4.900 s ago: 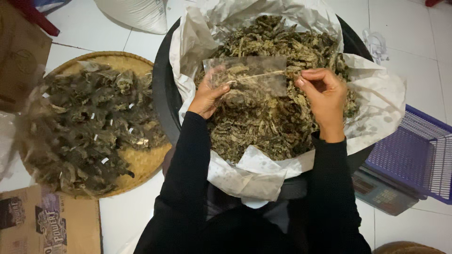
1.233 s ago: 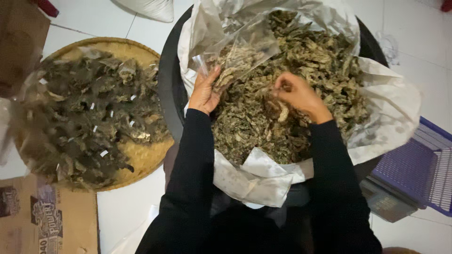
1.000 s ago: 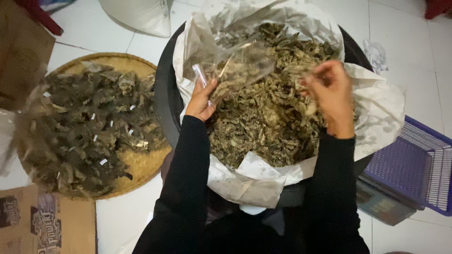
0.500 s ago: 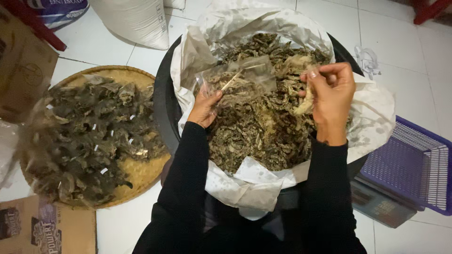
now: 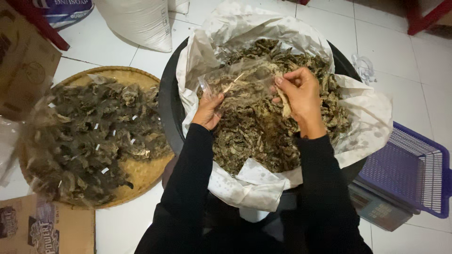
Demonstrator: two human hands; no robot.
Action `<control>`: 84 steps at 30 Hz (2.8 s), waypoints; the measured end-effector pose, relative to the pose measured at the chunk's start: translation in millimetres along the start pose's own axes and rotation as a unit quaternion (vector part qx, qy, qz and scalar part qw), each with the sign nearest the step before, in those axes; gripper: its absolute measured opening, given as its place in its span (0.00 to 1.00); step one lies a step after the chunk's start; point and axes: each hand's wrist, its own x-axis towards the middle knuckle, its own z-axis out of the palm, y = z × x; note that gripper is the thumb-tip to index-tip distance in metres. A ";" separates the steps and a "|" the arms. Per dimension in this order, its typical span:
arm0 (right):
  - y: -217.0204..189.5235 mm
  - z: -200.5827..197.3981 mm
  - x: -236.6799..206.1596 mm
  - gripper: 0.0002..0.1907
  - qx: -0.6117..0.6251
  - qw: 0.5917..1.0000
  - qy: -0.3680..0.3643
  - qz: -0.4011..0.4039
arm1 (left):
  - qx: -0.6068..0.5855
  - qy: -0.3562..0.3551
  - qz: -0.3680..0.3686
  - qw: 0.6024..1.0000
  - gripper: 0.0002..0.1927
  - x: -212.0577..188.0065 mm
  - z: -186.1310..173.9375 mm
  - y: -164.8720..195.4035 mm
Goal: The person sits at a large bin of dried sea cucumber pieces, opens a small clear plastic bag, and places pieces into it by hand. They fill the bag, then set it on a digital scale to weigh it and continue adding pieces from the bin.
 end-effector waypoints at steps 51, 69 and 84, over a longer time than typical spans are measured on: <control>-31.5 -9.0 -3.5 0.16 -0.292 0.947 -0.097 -0.089 | 0.063 -0.018 -0.023 0.998 0.45 6.9 2.9 -16.3; -63.3 -24.1 -14.7 0.25 -0.485 0.785 -0.274 -0.269 | -0.051 -0.062 -0.200 0.977 0.41 -12.5 32.9 -3.9; -39.4 3.2 -46.0 0.14 -0.459 0.827 -0.197 -0.258 | 0.054 -0.061 -0.142 0.986 0.28 -13.9 30.3 -8.6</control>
